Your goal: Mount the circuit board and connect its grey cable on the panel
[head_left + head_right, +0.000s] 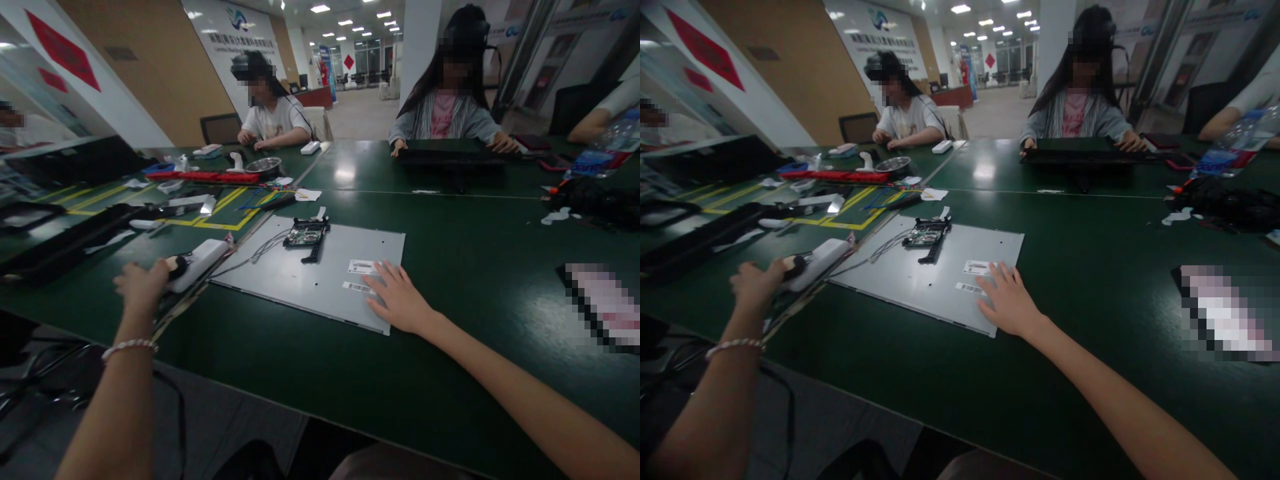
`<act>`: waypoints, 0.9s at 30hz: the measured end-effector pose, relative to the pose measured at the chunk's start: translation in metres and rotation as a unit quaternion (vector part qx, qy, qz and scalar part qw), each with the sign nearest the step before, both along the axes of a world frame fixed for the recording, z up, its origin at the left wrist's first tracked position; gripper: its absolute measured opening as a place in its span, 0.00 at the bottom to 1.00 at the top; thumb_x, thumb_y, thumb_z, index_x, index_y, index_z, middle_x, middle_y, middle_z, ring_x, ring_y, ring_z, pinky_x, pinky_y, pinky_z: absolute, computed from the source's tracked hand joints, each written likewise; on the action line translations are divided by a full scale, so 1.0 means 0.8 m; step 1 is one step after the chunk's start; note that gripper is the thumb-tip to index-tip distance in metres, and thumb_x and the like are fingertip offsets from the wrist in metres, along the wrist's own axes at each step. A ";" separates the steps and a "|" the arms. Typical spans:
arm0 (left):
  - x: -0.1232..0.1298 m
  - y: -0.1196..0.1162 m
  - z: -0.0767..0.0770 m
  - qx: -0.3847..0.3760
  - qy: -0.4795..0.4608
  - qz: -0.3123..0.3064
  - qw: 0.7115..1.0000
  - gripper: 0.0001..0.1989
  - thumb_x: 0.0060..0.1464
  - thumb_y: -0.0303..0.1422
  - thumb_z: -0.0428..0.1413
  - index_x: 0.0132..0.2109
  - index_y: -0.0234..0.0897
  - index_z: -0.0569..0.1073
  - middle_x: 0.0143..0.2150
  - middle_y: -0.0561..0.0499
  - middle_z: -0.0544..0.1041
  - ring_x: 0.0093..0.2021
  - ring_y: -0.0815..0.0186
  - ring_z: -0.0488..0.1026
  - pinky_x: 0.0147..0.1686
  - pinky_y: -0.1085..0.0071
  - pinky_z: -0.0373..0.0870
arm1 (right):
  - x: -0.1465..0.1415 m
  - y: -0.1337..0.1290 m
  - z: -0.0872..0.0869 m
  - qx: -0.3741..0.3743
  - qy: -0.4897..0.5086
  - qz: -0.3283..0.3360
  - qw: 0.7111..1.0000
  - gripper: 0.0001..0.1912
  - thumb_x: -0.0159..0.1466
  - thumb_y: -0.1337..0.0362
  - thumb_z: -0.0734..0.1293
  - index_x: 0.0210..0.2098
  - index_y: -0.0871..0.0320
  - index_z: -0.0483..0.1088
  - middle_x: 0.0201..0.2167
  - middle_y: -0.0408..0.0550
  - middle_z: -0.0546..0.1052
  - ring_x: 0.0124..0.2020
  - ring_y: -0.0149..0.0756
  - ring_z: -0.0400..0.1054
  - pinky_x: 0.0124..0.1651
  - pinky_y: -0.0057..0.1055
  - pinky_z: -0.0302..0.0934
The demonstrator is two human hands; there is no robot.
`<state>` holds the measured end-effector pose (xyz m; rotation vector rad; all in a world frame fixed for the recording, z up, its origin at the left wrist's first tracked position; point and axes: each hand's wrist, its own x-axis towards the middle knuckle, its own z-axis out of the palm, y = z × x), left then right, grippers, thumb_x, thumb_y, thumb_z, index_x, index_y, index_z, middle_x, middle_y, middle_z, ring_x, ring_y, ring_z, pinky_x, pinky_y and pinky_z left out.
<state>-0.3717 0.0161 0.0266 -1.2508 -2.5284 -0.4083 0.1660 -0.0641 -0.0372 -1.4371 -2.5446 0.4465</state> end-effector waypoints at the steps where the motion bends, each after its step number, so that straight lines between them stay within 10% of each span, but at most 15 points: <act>1: 0.010 0.000 0.001 0.040 -0.012 0.027 0.999 0.33 0.62 0.45 0.44 0.62 0.18 0.57 0.60 0.25 0.64 0.57 0.43 0.63 0.50 0.46 0.66 | 0.000 0.000 0.000 0.001 0.000 0.000 1.000 0.32 0.71 0.47 0.49 0.69 0.54 0.53 0.72 0.55 0.47 0.72 0.52 0.34 0.70 0.53 0.33; 4: 0.063 0.001 0.002 0.133 0.043 -0.087 0.986 0.33 0.62 0.44 0.47 0.65 0.22 0.56 0.65 0.29 0.59 0.65 0.45 0.54 0.61 0.47 0.54 | -0.001 -0.001 0.002 -0.002 -0.002 0.001 1.000 0.33 0.71 0.47 0.49 0.69 0.55 0.53 0.72 0.56 0.46 0.72 0.52 0.34 0.70 0.54 0.32; 9: 0.167 0.033 -0.019 0.037 0.039 -0.278 0.959 0.31 0.61 0.41 0.49 0.64 0.23 0.61 0.62 0.34 0.66 0.63 0.52 0.60 0.63 0.61 0.54 | -0.001 -0.005 0.009 -0.036 -0.020 -0.008 0.999 0.33 0.71 0.45 0.48 0.70 0.51 0.49 0.73 0.56 0.42 0.72 0.53 0.31 0.67 0.65 0.28; 15: 0.208 0.086 -0.043 -0.106 -0.057 -0.223 0.967 0.30 0.60 0.37 0.47 0.64 0.19 0.62 0.63 0.31 0.67 0.63 0.52 0.64 0.61 0.64 0.59 | 0.011 -0.016 0.011 -0.055 -0.038 -0.010 0.998 0.35 0.70 0.43 0.46 0.71 0.48 0.45 0.74 0.52 0.39 0.72 0.53 0.30 0.65 0.67 0.23; 27: 0.243 0.052 -0.061 -0.064 -0.045 -0.219 0.973 0.27 0.65 0.38 0.39 0.64 0.30 0.64 0.64 0.34 0.66 0.65 0.47 0.61 0.62 0.42 0.52 | 0.052 -0.050 -0.003 0.003 -0.043 -0.024 0.999 0.31 0.70 0.45 0.51 0.70 0.45 0.47 0.73 0.49 0.44 0.72 0.55 0.38 0.65 0.68 0.26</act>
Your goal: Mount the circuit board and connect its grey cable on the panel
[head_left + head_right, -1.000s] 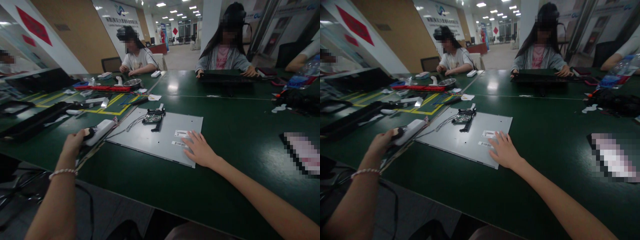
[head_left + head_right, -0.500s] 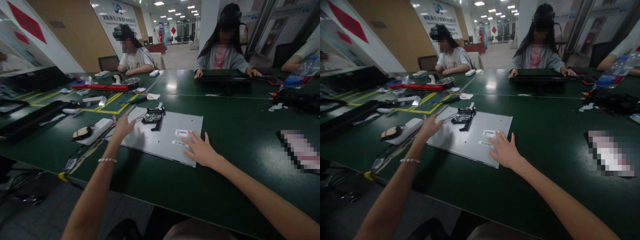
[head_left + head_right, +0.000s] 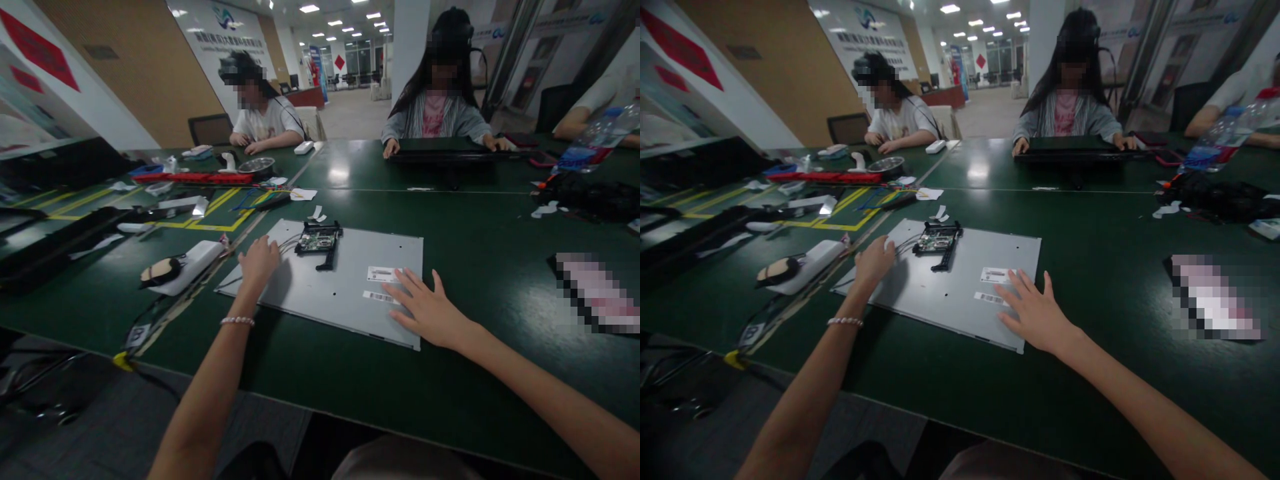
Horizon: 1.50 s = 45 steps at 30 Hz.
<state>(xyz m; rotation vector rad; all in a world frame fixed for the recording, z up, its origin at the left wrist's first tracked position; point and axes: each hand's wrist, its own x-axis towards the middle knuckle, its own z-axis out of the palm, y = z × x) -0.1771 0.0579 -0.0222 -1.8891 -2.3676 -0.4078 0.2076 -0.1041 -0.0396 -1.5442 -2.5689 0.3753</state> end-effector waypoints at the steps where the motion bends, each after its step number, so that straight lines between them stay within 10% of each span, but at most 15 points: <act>1: -0.002 0.000 0.001 -0.002 -0.001 0.003 1.000 0.27 0.65 0.38 0.38 0.64 0.30 0.64 0.64 0.33 0.66 0.65 0.47 0.61 0.61 0.40 0.51 | 0.005 -0.003 -0.002 0.004 0.000 -0.001 1.000 0.31 0.71 0.45 0.51 0.70 0.45 0.47 0.73 0.49 0.45 0.72 0.55 0.39 0.65 0.68 0.27; 15: -0.016 0.003 0.000 -0.043 -0.074 -0.021 0.996 0.27 0.58 0.41 0.47 0.60 0.33 0.69 0.52 0.40 0.76 0.52 0.53 0.73 0.52 0.62 0.68 | 0.062 -0.019 -0.001 -0.022 0.011 0.000 1.000 0.28 0.71 0.47 0.53 0.69 0.38 0.48 0.73 0.45 0.46 0.71 0.52 0.40 0.66 0.68 0.26; 21: 0.000 -0.007 0.004 0.007 -0.009 -0.025 1.000 0.25 0.58 0.39 0.47 0.59 0.34 0.70 0.60 0.37 0.67 0.51 0.52 0.73 0.51 0.61 0.69 | 0.068 -0.018 0.009 0.015 0.040 -0.034 0.999 0.24 0.71 0.53 0.55 0.65 0.48 0.61 0.66 0.50 0.63 0.69 0.49 0.50 0.68 0.65 0.29; 36: 0.060 -0.036 0.020 -0.065 0.127 -0.127 0.982 0.20 0.62 0.40 0.43 0.49 0.39 0.77 0.47 0.41 0.77 0.44 0.53 0.75 0.41 0.61 0.71 | 0.026 -0.031 0.009 0.042 0.010 -0.050 0.998 0.29 0.71 0.55 0.53 0.70 0.54 0.51 0.68 0.53 0.59 0.69 0.48 0.50 0.69 0.60 0.35; 45: 0.075 -0.041 0.029 -0.064 0.090 -0.210 0.971 0.19 0.62 0.37 0.42 0.40 0.39 0.78 0.41 0.44 0.80 0.40 0.56 0.76 0.42 0.66 0.67 | 0.037 -0.025 0.007 0.091 -0.024 -0.136 0.986 0.26 0.70 0.58 0.52 0.63 0.60 0.64 0.61 0.58 0.70 0.64 0.51 0.60 0.67 0.62 0.40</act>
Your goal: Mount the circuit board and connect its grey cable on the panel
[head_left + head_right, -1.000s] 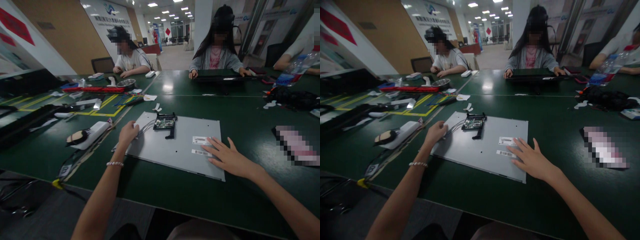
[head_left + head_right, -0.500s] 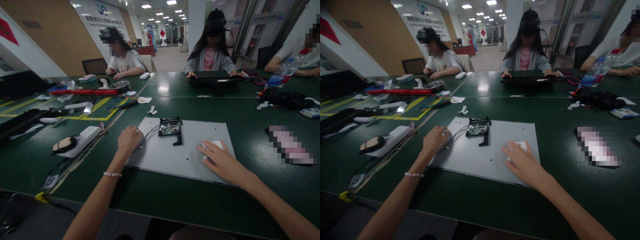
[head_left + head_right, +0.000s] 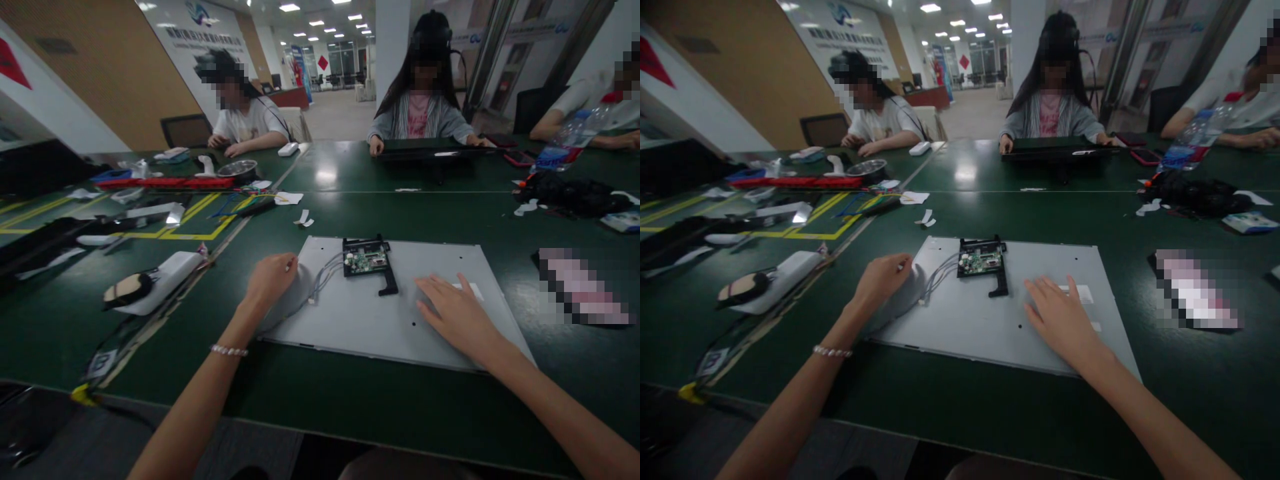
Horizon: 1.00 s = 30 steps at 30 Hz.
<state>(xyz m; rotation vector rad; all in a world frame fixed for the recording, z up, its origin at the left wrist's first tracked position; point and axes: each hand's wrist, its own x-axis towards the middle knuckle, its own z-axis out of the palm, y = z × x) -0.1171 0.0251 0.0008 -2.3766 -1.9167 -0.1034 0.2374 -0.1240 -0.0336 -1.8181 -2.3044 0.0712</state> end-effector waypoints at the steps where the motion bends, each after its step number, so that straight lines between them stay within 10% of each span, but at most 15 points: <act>1: 0.002 -0.001 0.000 -0.001 -0.010 -0.013 1.000 0.19 0.62 0.36 0.42 0.40 0.39 0.77 0.41 0.45 0.80 0.39 0.56 0.76 0.42 0.66 0.67 | 0.001 0.001 -0.001 0.002 -0.004 -0.007 1.000 0.26 0.70 0.58 0.52 0.63 0.60 0.64 0.61 0.59 0.70 0.64 0.52 0.59 0.66 0.63 0.40; 7: 0.011 -0.003 -0.005 -0.010 -0.057 -0.065 0.996 0.19 0.64 0.36 0.41 0.38 0.39 0.76 0.37 0.45 0.79 0.39 0.59 0.75 0.44 0.67 0.68 | 0.006 0.003 -0.006 -0.012 -0.011 -0.038 0.999 0.27 0.70 0.57 0.51 0.64 0.59 0.62 0.65 0.60 0.65 0.67 0.55 0.54 0.65 0.67 0.40; 21: 0.039 -0.007 -0.029 -0.041 -0.063 -0.196 0.978 0.22 0.64 0.36 0.43 0.61 0.40 0.70 0.62 0.46 0.69 0.57 0.58 0.70 0.59 0.61 0.64 | 0.029 0.012 -0.014 -0.027 -0.042 -0.058 0.997 0.28 0.70 0.54 0.51 0.64 0.59 0.62 0.65 0.61 0.63 0.66 0.57 0.55 0.61 0.68 0.46; 30: 0.064 -0.019 -0.018 -0.019 -0.024 -0.146 0.989 0.20 0.63 0.37 0.45 0.58 0.42 0.72 0.61 0.45 0.71 0.55 0.50 0.67 0.56 0.51 0.60 | 0.032 0.021 -0.017 -0.013 0.024 -0.044 0.999 0.26 0.70 0.60 0.51 0.64 0.59 0.61 0.65 0.56 0.64 0.66 0.50 0.56 0.63 0.59 0.50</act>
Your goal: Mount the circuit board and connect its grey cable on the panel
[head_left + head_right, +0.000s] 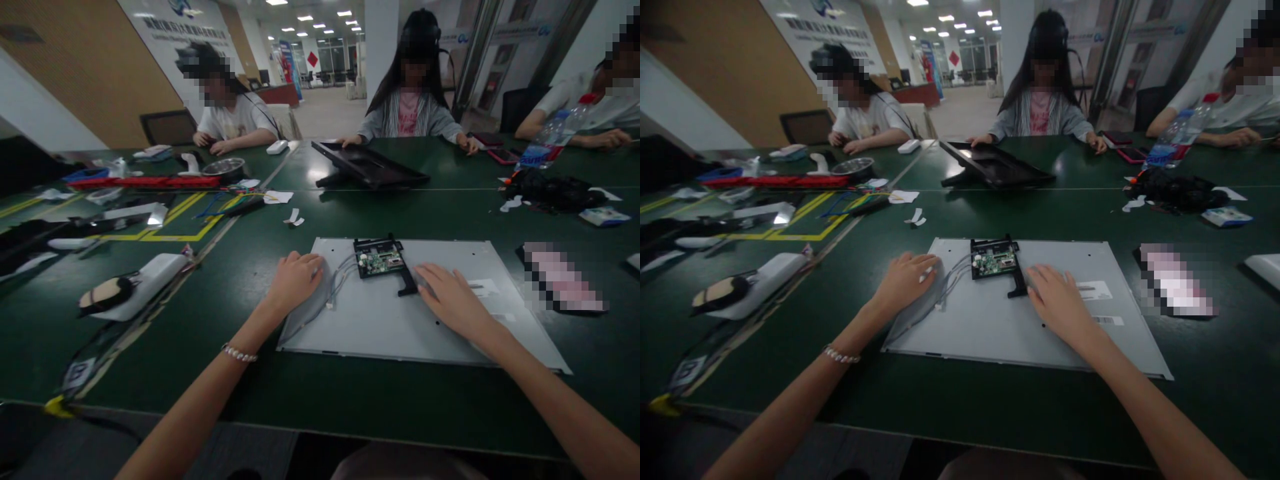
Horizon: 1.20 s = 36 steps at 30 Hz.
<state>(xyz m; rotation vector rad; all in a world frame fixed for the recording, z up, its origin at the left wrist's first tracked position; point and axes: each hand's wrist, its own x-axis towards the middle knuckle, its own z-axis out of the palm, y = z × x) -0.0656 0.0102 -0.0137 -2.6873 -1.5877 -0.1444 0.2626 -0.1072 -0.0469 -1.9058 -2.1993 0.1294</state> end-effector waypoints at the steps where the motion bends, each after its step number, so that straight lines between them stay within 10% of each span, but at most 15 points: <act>1: 0.006 0.000 0.003 0.004 -0.009 0.001 1.000 0.20 0.62 0.37 0.46 0.57 0.41 0.72 0.61 0.45 0.71 0.56 0.49 0.66 0.56 0.51 0.60 | -0.001 0.000 -0.001 0.002 0.007 0.009 1.000 0.26 0.69 0.60 0.51 0.64 0.59 0.61 0.65 0.55 0.64 0.66 0.50 0.56 0.63 0.58 0.51; 10: 0.085 0.040 -0.003 -0.176 -0.169 -0.179 0.953 0.45 0.53 0.46 0.57 0.71 0.37 0.48 0.73 0.40 0.47 0.72 0.49 0.43 0.67 0.55 0.48 | 0.005 0.008 0.001 0.028 0.062 0.033 0.997 0.22 0.67 0.63 0.54 0.56 0.56 0.71 0.58 0.54 0.72 0.60 0.47 0.63 0.62 0.54 0.54; 24: 0.084 0.047 -0.012 -0.302 -0.259 -0.251 0.882 0.51 0.46 0.40 0.63 0.72 0.39 0.46 0.72 0.39 0.49 0.71 0.47 0.48 0.68 0.49 0.45 | 0.022 0.021 -0.024 0.031 0.132 0.024 0.990 0.26 0.70 0.59 0.52 0.65 0.57 0.59 0.65 0.55 0.64 0.68 0.47 0.53 0.67 0.58 0.43; 36: 0.099 0.004 -0.018 -0.373 -0.328 -0.266 0.826 0.54 0.52 0.39 0.62 0.72 0.49 0.32 0.73 0.41 0.45 0.71 0.53 0.48 0.66 0.46 0.50 | 0.038 0.031 -0.026 0.025 0.377 -0.015 0.926 0.30 0.69 0.46 0.56 0.66 0.49 0.57 0.65 0.52 0.65 0.65 0.45 0.59 0.67 0.51 0.51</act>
